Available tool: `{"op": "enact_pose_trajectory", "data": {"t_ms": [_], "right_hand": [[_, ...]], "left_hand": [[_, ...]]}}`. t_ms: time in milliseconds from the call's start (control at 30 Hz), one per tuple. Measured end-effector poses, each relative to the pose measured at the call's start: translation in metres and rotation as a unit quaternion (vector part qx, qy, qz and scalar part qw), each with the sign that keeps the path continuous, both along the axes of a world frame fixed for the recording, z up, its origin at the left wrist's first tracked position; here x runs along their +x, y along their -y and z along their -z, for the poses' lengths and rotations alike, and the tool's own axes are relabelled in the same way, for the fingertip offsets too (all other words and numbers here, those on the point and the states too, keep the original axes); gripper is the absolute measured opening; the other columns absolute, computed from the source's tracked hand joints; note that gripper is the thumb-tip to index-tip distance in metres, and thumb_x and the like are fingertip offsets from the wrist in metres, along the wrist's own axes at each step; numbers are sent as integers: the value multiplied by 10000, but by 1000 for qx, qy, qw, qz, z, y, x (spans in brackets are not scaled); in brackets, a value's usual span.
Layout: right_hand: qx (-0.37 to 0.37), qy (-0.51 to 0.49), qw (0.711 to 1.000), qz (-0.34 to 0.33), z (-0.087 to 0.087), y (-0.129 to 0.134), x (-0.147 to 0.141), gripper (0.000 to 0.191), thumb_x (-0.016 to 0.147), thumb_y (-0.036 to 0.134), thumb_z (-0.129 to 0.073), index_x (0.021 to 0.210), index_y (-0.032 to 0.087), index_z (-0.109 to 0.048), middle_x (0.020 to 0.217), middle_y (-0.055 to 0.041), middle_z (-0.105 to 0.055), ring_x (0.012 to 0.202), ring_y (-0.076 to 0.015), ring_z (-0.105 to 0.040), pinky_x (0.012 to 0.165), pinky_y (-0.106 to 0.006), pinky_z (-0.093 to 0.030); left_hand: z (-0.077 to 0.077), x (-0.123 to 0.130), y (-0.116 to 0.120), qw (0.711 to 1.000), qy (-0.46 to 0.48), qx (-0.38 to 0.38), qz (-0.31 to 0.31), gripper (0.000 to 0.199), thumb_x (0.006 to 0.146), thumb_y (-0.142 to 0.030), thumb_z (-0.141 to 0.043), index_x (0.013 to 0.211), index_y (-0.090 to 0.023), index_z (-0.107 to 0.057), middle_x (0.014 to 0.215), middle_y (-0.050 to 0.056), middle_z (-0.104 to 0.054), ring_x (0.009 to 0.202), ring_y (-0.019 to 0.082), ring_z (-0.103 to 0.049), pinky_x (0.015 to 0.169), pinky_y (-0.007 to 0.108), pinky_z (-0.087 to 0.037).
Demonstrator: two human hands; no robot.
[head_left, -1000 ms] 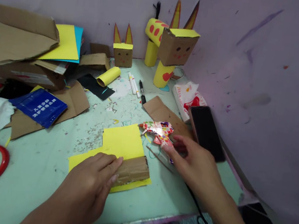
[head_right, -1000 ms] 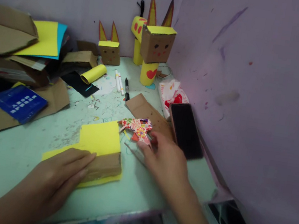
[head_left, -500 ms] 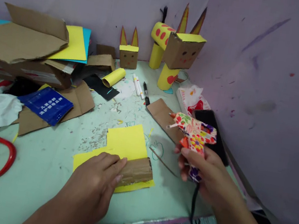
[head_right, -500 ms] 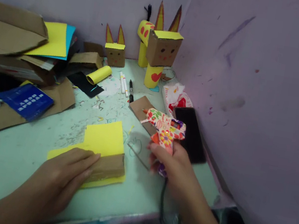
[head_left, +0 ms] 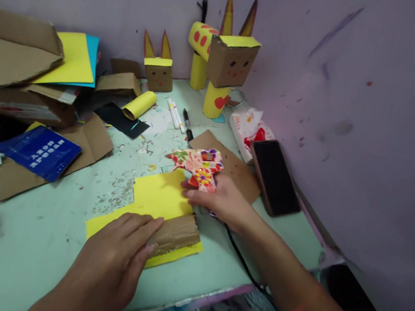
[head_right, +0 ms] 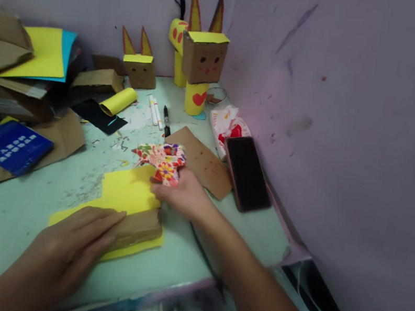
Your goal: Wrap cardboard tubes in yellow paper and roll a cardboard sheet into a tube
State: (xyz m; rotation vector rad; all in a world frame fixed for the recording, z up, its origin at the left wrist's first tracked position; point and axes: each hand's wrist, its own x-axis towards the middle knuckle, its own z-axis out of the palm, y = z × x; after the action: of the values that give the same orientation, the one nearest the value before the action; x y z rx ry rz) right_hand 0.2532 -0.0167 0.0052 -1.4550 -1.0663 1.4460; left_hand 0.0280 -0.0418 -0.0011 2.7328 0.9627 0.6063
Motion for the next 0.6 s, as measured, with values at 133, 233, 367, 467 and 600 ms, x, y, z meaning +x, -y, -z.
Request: {"op": "enact_pose_trajectory", "data": {"t_ms": [133,233,367,467,600], "right_hand": [[2,-3,1000,-16,17,-11,-2,164,616,157,-688,773,149,-639,761,-20,-707,699,-157,-648,662,-246,-507],[4,8,1000,-11,22,-10,-2,172,607,145,-695,770,150,-640,742,-15,-708,689,-157,-646,658,-243,-500],[2,23,1000,-2,21,-10,-1,192,601,144,-706,782,153,-644,727,-17,-716,676,-166,-654,613,-236,-497],[7,32,999,1,22,-11,-1,175,601,138,-705,764,156,-645,720,-14,-717,683,-167,-660,603,-226,-494],[13,43,999,6,25,-12,-3,174,599,152,-701,762,159,-640,747,-18,-720,720,-182,-668,605,-230,-499]], "left_hand": [[2,-2,3,998,16,-50,-19,298,893,-265,-474,1176,-202,-542,1051,66,-634,951,160,-606,794,245,-512],[0,-1,3,997,36,-56,-25,278,908,-276,-453,1167,-208,-525,1046,52,-628,962,134,-596,823,203,-490],[-1,0,1,999,28,-32,-27,270,899,-297,-475,1142,-193,-526,1039,56,-627,961,134,-594,842,194,-487],[2,-1,1,999,15,-18,-29,273,891,-306,-487,1132,-188,-535,1047,65,-618,966,144,-592,835,200,-497],[5,-1,1,999,0,-11,-31,286,881,-331,-494,1127,-192,-540,1050,70,-609,955,151,-602,807,204,-515]]}}
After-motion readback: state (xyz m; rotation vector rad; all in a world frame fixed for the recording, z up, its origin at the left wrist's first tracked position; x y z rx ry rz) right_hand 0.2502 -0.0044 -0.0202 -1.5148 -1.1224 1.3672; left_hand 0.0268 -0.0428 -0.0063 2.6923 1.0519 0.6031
